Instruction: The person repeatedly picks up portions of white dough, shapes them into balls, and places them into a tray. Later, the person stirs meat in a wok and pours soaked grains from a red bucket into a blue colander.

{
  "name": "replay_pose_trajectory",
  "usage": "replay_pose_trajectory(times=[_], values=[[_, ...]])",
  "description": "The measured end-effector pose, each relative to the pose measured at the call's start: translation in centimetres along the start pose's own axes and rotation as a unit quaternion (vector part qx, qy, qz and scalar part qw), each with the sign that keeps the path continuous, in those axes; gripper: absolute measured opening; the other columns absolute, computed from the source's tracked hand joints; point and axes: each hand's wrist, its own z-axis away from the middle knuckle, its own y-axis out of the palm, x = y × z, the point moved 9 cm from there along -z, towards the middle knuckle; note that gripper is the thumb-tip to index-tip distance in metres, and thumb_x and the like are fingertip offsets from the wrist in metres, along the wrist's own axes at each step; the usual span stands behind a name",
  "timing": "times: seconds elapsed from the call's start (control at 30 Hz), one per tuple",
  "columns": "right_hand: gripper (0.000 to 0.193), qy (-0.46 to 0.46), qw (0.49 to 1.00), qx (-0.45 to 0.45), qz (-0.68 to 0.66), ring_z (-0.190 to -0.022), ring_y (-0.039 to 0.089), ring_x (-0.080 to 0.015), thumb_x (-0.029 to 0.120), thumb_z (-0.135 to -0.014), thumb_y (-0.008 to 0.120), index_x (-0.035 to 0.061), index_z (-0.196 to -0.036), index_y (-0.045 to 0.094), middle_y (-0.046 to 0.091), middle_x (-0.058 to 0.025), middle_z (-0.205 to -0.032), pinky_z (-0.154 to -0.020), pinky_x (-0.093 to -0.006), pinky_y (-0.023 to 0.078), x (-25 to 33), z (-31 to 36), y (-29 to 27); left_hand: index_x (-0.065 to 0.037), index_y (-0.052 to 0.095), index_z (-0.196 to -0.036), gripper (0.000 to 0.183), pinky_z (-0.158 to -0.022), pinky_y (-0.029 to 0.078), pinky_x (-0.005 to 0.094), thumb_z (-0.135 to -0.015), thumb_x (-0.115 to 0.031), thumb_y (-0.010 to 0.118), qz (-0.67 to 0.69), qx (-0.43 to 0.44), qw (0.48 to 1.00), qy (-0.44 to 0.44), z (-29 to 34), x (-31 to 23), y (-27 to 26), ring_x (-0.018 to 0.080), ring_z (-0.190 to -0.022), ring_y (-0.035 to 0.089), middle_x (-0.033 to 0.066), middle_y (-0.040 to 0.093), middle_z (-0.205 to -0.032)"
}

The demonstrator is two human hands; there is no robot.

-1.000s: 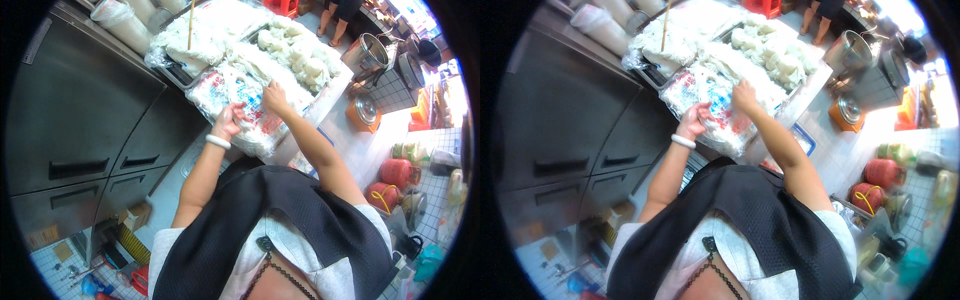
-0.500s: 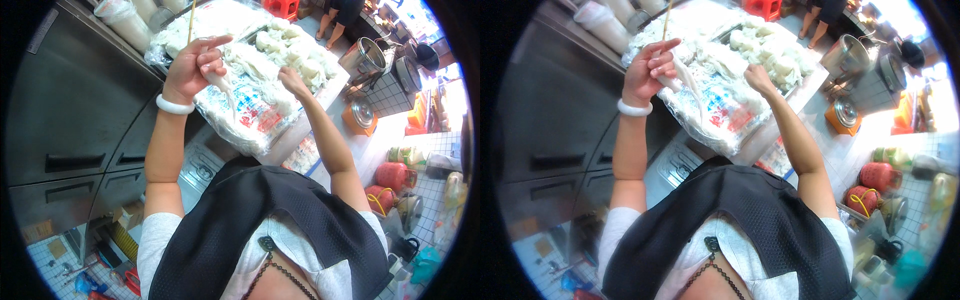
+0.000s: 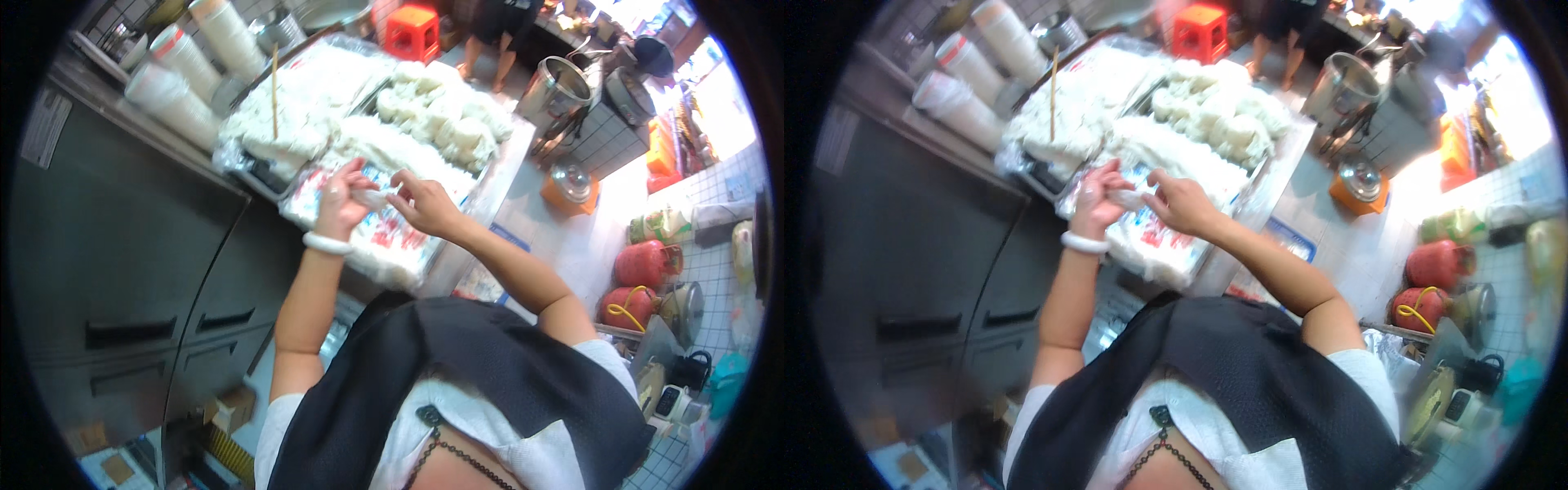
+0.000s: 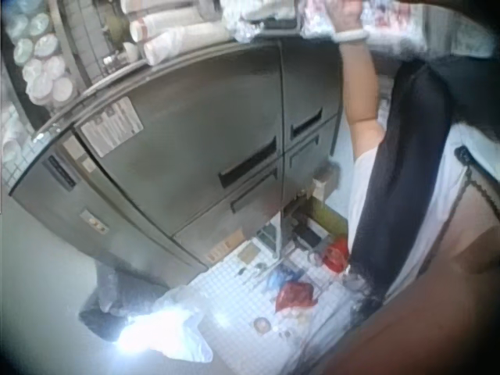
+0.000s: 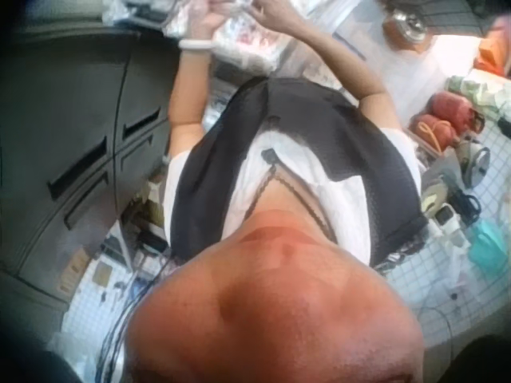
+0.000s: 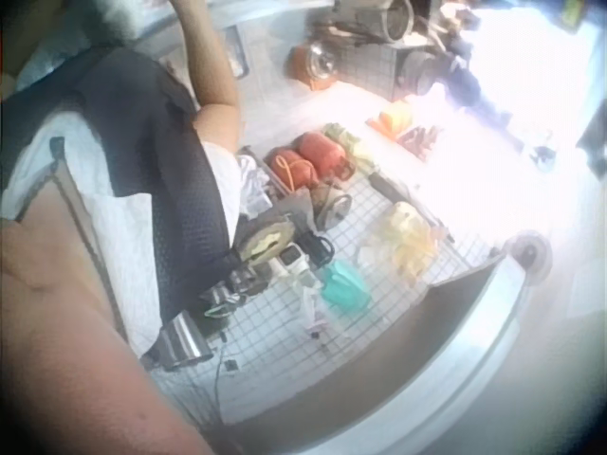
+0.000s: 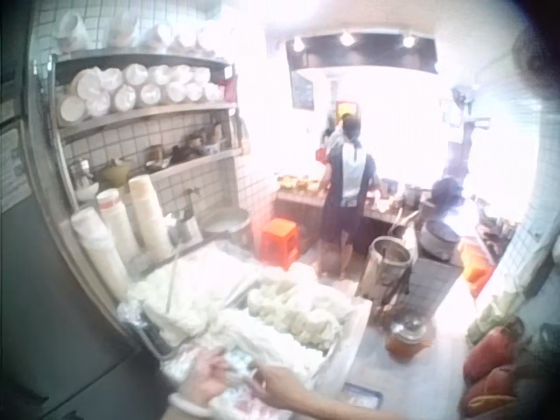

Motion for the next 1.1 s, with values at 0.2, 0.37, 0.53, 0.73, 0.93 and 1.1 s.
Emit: replay_pose_trajectory(times=[0.2, 0.37, 0.53, 0.73, 0.93, 1.1], values=[[0.055, 0.236, 0.945, -0.060, 0.216, -0.099, 0.049, -0.0360, 0.032, -0.071, 0.064, 0.0038, -0.113, 0.043, 0.049, -0.0203, -0.108, -0.081, -0.0438, 0.042, -18.1, -4.5, -0.5, -0.007, 0.050, -0.085, 0.008, -0.057, 0.040, 0.0268, -0.087, -0.013, 0.046, -0.003, 0.106, 0.993, 0.053, 5.5, -7.2, 10.5, 0.0079, -0.043, 0.030, -0.0063, 0.027, -0.048], [0.018, 0.244, 0.944, -0.072, 0.211, -0.079, 0.058, -0.0353, 0.014, -0.074, 0.044, 0.0037, -0.075, 0.058, 0.060, -0.0186, -0.079, -0.070, -0.0440, 0.045, -24.0, -5.1, 2.2, -0.008, 0.052, -0.083, 0.013, -0.057, 0.035, 0.0260, -0.088, -0.017, 0.044, -0.035, 0.193, 0.978, 0.074, 8.8, -8.0, 11.8, 0.0076, -0.043, 0.030, -0.0056, 0.028, -0.049], [0.018, 0.203, 0.962, -0.173, 0.056, -0.079, 0.055, -0.0369, 0.015, -0.076, 0.046, 0.0009, -0.082, 0.056, 0.058, -0.0219, -0.083, -0.069, -0.0421, 0.043, -21.2, -7.3, 2.5, -0.006, 0.051, -0.086, 0.012, -0.058, 0.040, 0.0296, -0.085, -0.017, 0.046, -0.070, 0.034, 0.995, 0.062, 4.3, -4.1, -0.4, 0.0086, -0.044, 0.036, -0.0052, 0.034, -0.050], [0.018, 0.204, 0.917, 0.194, -0.283, -0.043, 0.038, -0.0074, 0.020, -0.087, 0.044, 0.0076, -0.077, 0.052, 0.043, 0.0010, -0.055, -0.038, -0.0233, 0.030, -9.8, -4.4, 10.7, -0.006, 0.050, -0.095, 0.019, -0.052, 0.041, 0.0328, -0.081, -0.019, 0.051, -0.067, -0.185, 0.980, 0.015, -1.0, 2.3, -16.7, 0.0103, -0.046, 0.039, -0.0028, 0.038, -0.053], [0.015, 0.355, 0.680, 0.305, -0.564, -0.036, 0.024, -0.0040, 0.028, -0.089, 0.047, 0.0148, -0.081, 0.046, 0.029, 0.0068, -0.051, -0.033, -0.0205, 0.018, -4.8, -0.8, 13.9, -0.009, 0.048, -0.105, 0.027, -0.062, 0.045, 0.0283, -0.083, -0.023, 0.052, -0.096, -0.018, 0.989, 0.107, -6.1, 5.3, -15.9, 0.0153, -0.073, 0.052, 0.0041, 0.052, -0.088], [0.016, 0.234, 0.718, 0.329, -0.567, -0.042, 0.029, -0.0041, 0.024, -0.083, 0.057, 0.0159, -0.084, 0.043, 0.035, 0.0060, -0.059, -0.036, -0.0197, 0.021, -2.7, -2.2, 12.1, 0.002, 0.048, -0.103, 0.031, -0.073, 0.046, 0.0306, -0.082, -0.021, 0.052, -0.175, -0.071, 0.959, 0.213, -8.2, 4.8, -16.8, 0.0191, -0.088, 0.054, 0.0115, 0.054, -0.099]])
